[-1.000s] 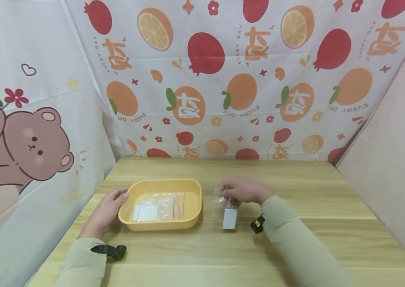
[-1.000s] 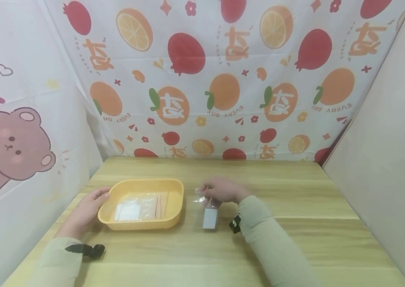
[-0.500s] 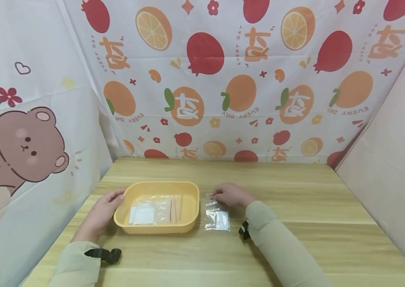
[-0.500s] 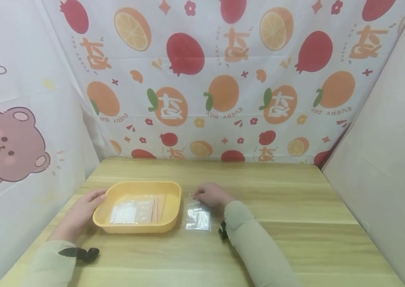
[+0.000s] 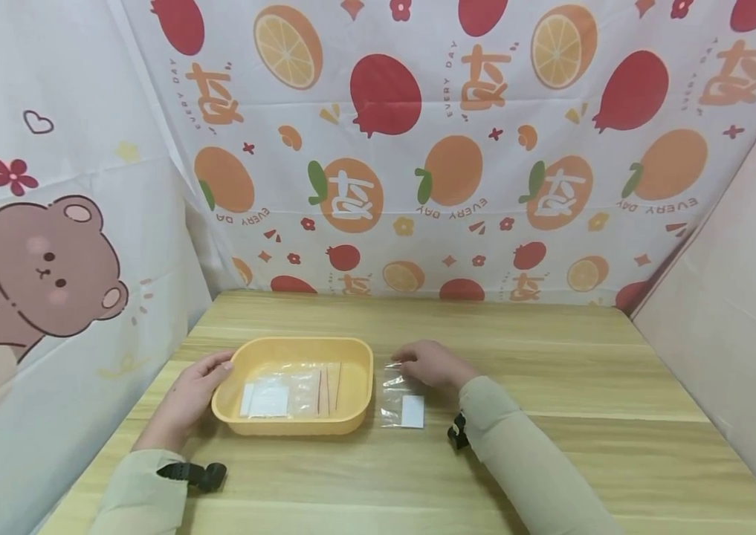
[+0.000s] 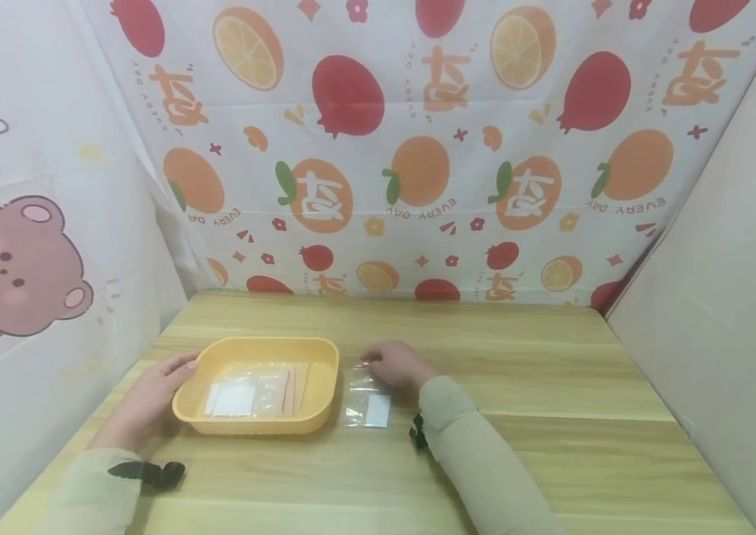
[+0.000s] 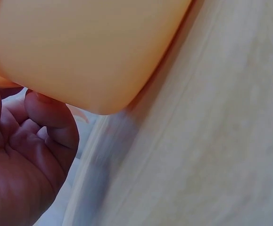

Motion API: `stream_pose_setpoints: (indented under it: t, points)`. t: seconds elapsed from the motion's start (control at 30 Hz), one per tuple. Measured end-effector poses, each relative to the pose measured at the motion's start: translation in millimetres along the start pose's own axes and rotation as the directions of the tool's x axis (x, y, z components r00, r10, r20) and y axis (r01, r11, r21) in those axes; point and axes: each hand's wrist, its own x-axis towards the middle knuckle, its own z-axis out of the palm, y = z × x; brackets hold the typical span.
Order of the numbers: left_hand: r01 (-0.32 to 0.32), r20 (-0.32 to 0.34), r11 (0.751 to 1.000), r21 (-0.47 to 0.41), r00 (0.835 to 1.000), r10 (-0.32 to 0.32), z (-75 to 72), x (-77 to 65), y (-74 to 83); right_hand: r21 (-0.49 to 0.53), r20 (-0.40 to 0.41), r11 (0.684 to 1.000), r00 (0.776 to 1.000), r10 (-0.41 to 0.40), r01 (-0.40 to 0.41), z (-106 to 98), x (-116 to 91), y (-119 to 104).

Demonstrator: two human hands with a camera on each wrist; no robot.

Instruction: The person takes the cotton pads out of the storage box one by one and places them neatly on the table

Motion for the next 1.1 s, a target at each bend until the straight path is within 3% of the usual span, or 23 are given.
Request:
stream_pose_setpoints:
  t: [0.63, 0.93, 1.1]
  points:
    - [-0.003, -0.004, 1.000, -0.008, 1.000, 0.003, 0.4, -2.8, 2.7, 0.040, -0.049, 0.999, 0.998, -0.025, 0.027, -11.4, -10.1, -21.0]
    - [-0.017, -0.002, 1.000, 0.001, 1.000, 0.017, 0.7, -3.6, 3.6, 0.189, -0.072, 0.980, 0.996, -0.047, 0.059, -10.9, -16.4, -50.2]
    - [-0.022, -0.002, 1.000, 0.005, 1.000, 0.022, 0.4, -4.2, 3.6, 0.313, -0.065, 0.945, 0.995, -0.075, 0.091, -8.4, -18.6, -69.2]
